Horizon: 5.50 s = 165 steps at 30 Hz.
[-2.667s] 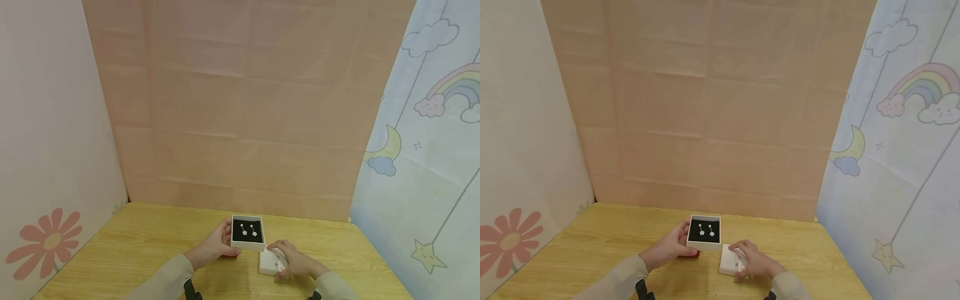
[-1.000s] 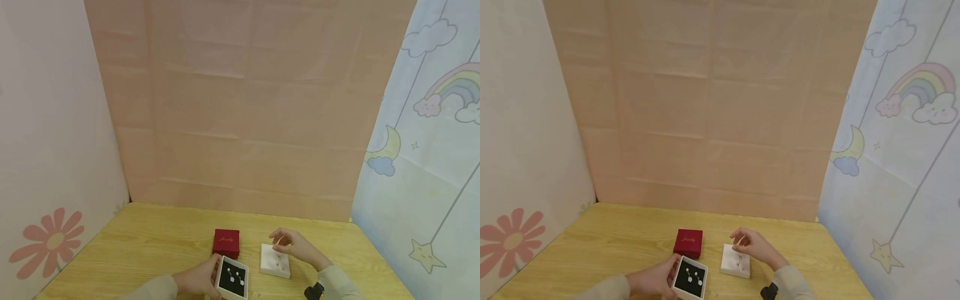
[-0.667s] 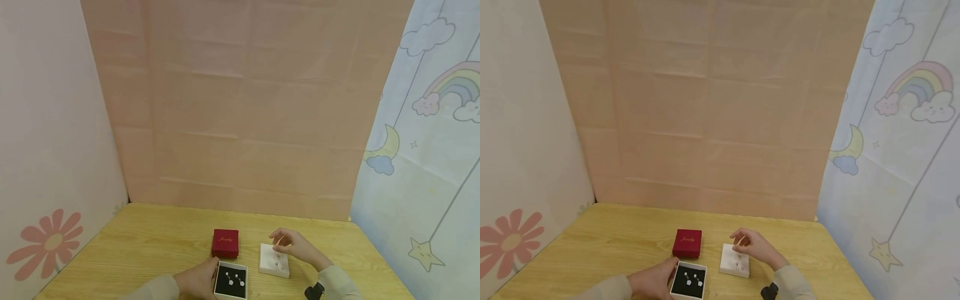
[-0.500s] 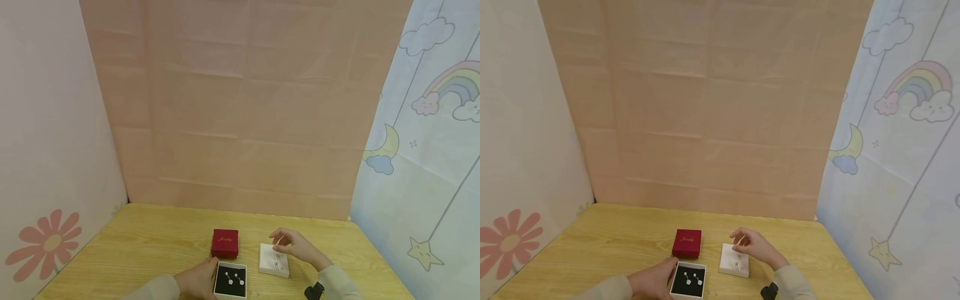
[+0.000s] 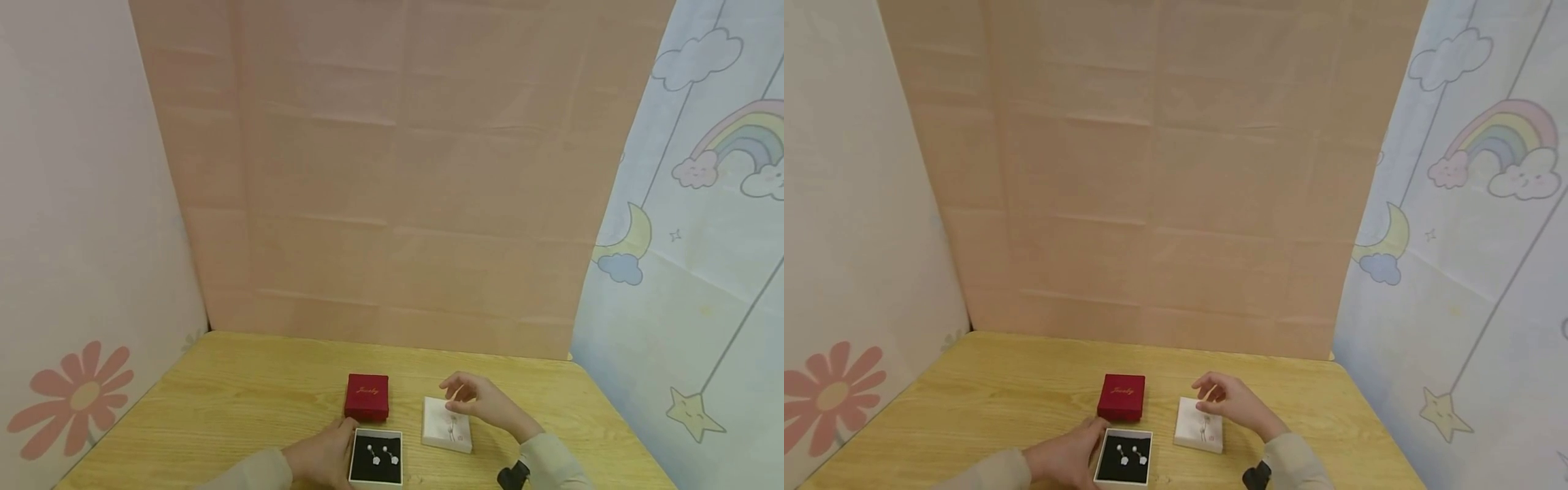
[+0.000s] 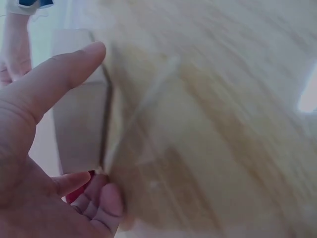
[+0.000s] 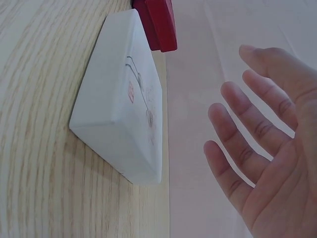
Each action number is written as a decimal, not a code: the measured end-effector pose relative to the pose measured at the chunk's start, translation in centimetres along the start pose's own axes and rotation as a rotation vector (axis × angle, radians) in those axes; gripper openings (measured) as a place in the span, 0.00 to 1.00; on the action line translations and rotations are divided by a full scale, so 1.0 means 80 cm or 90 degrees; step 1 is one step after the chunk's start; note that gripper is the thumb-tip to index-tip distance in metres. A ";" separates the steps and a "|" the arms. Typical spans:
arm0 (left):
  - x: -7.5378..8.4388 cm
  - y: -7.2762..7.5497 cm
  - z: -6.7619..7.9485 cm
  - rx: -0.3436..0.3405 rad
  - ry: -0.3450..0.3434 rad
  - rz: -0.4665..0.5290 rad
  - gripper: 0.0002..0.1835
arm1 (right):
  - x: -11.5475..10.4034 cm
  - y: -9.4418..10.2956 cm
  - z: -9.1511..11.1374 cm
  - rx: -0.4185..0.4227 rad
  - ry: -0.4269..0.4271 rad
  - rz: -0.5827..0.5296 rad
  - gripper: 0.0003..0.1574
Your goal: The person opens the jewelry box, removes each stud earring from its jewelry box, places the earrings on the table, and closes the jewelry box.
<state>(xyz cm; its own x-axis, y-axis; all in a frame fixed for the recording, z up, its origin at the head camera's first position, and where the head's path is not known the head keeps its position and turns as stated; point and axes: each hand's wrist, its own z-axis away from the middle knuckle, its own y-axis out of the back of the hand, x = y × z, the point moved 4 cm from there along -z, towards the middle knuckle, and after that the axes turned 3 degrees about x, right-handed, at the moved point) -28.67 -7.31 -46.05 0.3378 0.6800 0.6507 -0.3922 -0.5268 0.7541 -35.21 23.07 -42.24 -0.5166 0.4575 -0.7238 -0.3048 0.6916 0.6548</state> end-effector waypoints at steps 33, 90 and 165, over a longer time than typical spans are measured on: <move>0.002 0.009 0.001 -0.029 0.001 0.137 0.40 | -0.011 -0.009 -0.014 -0.016 -0.002 -0.003 0.17; -0.004 0.008 -0.008 -0.053 -0.007 0.144 0.37 | -0.070 -0.145 -0.037 -0.083 -0.051 0.112 0.08; -0.009 0.011 -0.006 -0.052 0.033 0.151 0.39 | -0.041 -0.101 0.058 -0.111 -0.146 -0.168 0.06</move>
<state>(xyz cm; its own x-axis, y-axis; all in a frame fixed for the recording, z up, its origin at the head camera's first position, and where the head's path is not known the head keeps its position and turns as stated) -29.63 -8.00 -45.90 0.1846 0.5684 0.8018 -0.5234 -0.6337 0.5697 -27.37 18.57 -46.17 -0.2157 0.4039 -0.8890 -0.5441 0.7063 0.4529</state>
